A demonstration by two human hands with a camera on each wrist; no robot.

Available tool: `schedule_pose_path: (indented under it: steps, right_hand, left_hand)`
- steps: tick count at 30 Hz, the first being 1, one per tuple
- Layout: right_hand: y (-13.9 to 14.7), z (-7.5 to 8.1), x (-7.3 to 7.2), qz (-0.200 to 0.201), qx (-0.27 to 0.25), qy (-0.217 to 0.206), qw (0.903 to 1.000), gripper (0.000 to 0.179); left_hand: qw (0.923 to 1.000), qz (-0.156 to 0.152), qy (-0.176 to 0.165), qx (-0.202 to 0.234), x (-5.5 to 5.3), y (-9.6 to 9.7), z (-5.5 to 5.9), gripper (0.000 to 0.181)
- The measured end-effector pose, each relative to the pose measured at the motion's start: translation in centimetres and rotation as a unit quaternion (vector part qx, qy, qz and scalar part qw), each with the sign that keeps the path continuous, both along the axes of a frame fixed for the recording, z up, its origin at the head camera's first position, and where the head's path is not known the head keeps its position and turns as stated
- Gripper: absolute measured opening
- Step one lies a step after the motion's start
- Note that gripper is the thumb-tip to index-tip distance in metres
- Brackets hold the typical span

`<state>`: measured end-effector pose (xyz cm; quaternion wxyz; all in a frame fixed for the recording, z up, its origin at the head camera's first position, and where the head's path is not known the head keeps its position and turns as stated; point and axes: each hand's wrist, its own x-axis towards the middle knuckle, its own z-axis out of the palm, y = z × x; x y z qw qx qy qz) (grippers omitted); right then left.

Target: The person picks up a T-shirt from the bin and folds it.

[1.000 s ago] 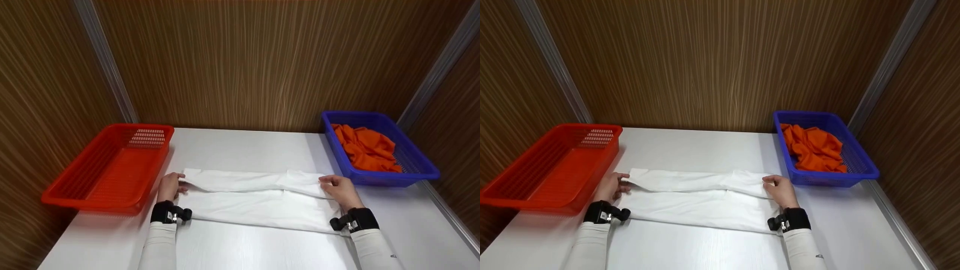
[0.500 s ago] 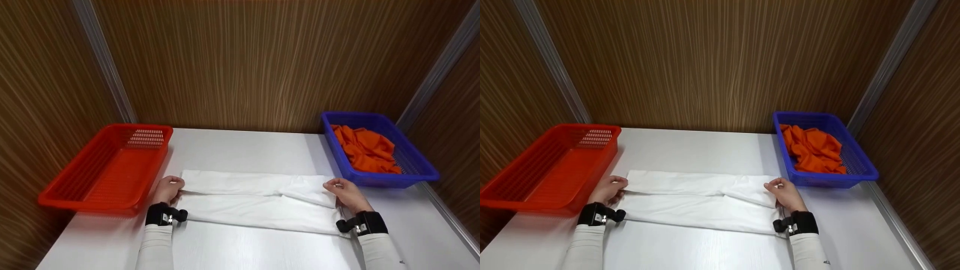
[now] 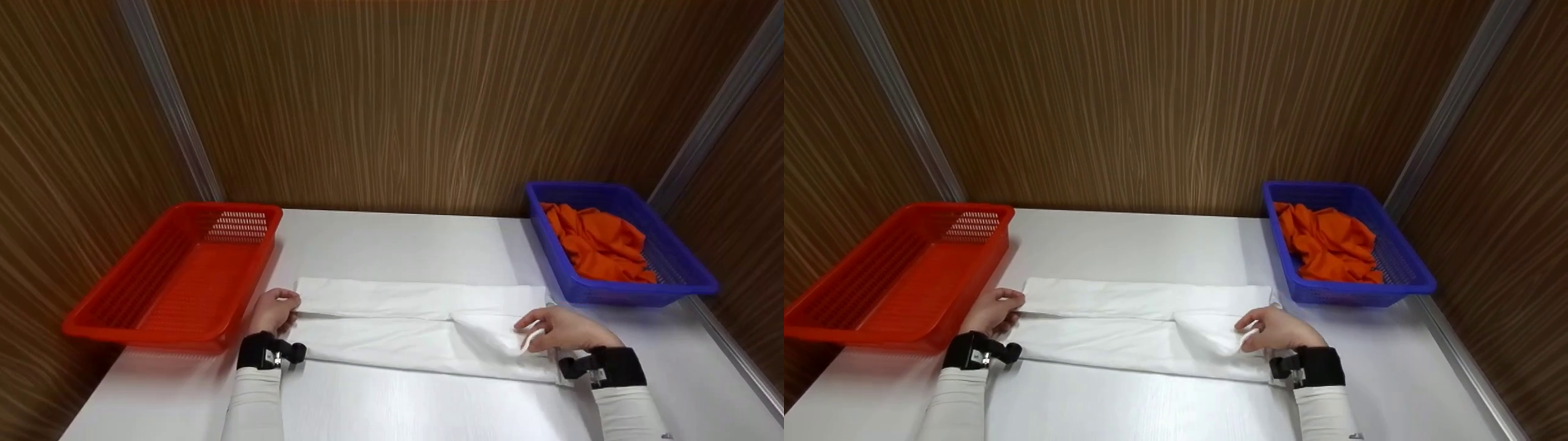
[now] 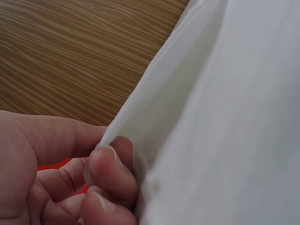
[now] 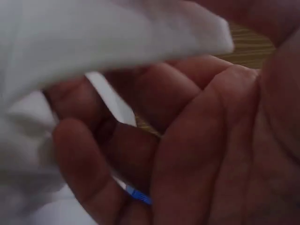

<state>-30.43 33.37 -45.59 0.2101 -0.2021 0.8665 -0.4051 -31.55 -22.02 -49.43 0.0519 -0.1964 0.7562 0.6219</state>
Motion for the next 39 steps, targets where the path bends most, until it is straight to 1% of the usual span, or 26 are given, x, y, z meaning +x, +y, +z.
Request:
schedule_pose_path:
  steps: [2,4,7,10,12,14,17,19,20,23,26,29,31,33,34,36,37,39]
  right_hand:
    - [-1.0,-0.1,0.2,-0.003,0.057,0.001,0.9984,0.044]
    - [-2.1,0.0,0.4,-0.01,0.093,0.019,0.9954,0.041]
    - [-3.8,0.3,0.9,-0.009,0.112,0.031,0.9932,0.039]
    - [-5.9,0.4,1.8,0.001,0.133,0.054,0.9897,0.036]
    - [-7.3,0.2,2.6,0.004,0.162,0.076,0.9839,0.038]
    - [-8.6,-0.1,3.4,0.004,0.196,0.112,0.9741,0.041]
    - [-9.8,-0.5,4.2,-0.005,0.226,0.167,0.9598,0.032]
    - [-9.9,-0.6,4.2,-0.001,0.222,0.197,0.9548,0.023]
    - [-9.8,-0.5,4.1,0.003,0.215,0.205,0.955,0.019]
    - [-9.0,0.2,3.7,0.017,0.185,0.209,0.9603,0.017]
    - [-8.3,1.0,3.5,0.017,0.156,0.204,0.9664,0.019]
    - [-8.1,1.6,3.7,0.017,0.141,0.2,0.9694,0.019]
    - [-8.2,1.6,3.7,0.029,0.141,0.18,0.973,0.016]
    - [-8.6,1.3,3.8,0.043,0.152,0.149,0.9761,0.015]
    - [-8.7,1.2,3.8,0.049,0.158,0.134,0.9771,0.016]
    - [-9.0,0.8,3.7,0.05,0.171,0.107,0.9782,0.017]
    - [-9.0,0.7,3.7,0.047,0.176,0.1,0.9782,0.018]
    - [-9.1,0.6,3.5,0.034,0.179,0.11,0.9772,0.02]
  left_hand:
    - [1.0,0.0,0.0,0.0,0.0,0.0,0.0,0.023]
    - [1.0,-0.001,-0.001,0.0,0.1,0.0,0.0,0.022]
    - [1.0,-0.003,-0.001,0.003,0.1,0.1,-0.1,0.022]
    - [1.0,0.0,0.0,0.004,0.2,0.1,0.0,0.021]
    - [1.0,0.001,-0.001,0.003,0.2,0.0,0.0,0.02]
    - [1.0,0.0,-0.003,0.001,0.2,0.0,0.0,0.02]
    - [1.0,-0.001,-0.002,0.001,0.2,0.1,0.1,0.02]
    - [1.0,0.003,0.002,0.0,0.1,0.1,0.1,0.02]
    - [1.0,0.006,0.006,0.001,0.1,0.1,0.1,0.02]
    - [0.9994,0.02,0.029,0.004,-0.1,0.2,0.1,0.02]
    - [0.9968,0.035,0.071,0.01,-0.3,0.4,0.1,0.021]
    - [0.9934,0.045,0.105,0.002,-0.5,0.4,0.1,0.022]
    - [0.9924,0.044,0.112,-0.024,-0.4,0.4,0.1,0.022]
    - [0.9915,0.028,0.1,-0.078,-0.2,0.4,0.0,0.022]
    - [0.9896,0.015,0.095,-0.107,-0.1,0.3,0.0,0.022]
    - [0.9821,-0.009,0.087,-0.167,0.1,0.4,0.0,0.023]
    - [0.9764,-0.018,0.084,-0.198,0.3,0.4,0.0,0.023]
    - [0.9642,-0.024,0.092,-0.248,0.4,0.6,0.1,0.023]
